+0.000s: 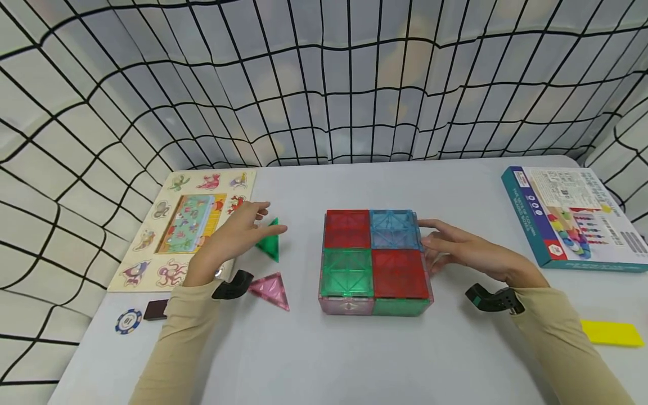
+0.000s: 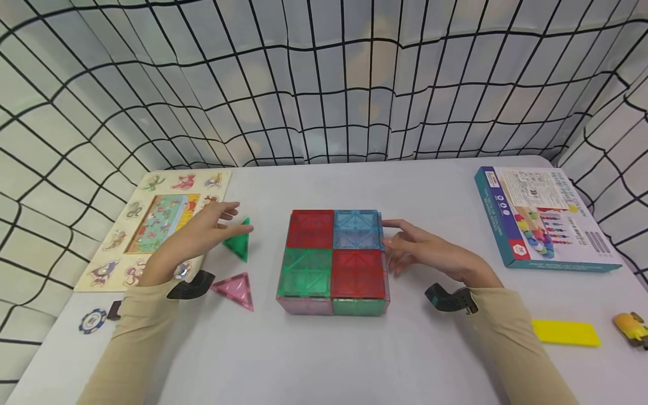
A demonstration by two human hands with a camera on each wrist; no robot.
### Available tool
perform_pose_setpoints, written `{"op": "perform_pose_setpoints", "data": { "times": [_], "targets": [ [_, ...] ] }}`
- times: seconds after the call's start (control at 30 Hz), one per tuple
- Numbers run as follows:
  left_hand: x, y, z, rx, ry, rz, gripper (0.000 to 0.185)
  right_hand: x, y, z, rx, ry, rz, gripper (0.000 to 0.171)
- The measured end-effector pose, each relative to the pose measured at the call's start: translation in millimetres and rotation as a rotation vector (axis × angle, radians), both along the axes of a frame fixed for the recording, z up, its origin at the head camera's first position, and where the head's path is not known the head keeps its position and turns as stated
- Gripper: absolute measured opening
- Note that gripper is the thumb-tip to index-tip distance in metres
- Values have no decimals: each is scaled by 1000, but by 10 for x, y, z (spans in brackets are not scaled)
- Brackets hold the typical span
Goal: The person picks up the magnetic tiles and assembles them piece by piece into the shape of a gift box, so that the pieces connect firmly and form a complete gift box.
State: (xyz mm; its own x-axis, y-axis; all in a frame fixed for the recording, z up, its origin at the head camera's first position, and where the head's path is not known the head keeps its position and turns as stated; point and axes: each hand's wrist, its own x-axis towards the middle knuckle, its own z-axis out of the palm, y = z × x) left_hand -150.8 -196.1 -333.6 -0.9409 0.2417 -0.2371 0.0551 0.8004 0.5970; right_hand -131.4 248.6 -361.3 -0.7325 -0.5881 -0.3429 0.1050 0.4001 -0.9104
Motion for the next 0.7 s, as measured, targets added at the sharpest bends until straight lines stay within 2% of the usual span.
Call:
{"op": "perform_pose_setpoints", "data": {
  "times": [0.1,0.2,0.33,0.47,0.6,0.7],
  "targets": [
    [-35,9,-64,-190,-50,34,93,2,9,-1,15,5,-1,68],
    [-47,24,-123,-272,-71,88,93,-3,12,-8,30,6,-3,69],
    [-40,7,-170,-179,-68,142,78,-17,1,-12,50,24,-4,70],
    [-47,6,-197,-94,-84,129,69,-9,-8,0,48,59,-18,71],
    [-94,28,-229,-55,-108,122,64,22,-30,12,40,82,-50,76],
    [-107,35,-244,-31,-92,114,61,39,-45,19,51,98,-63,79]
  ]
}}
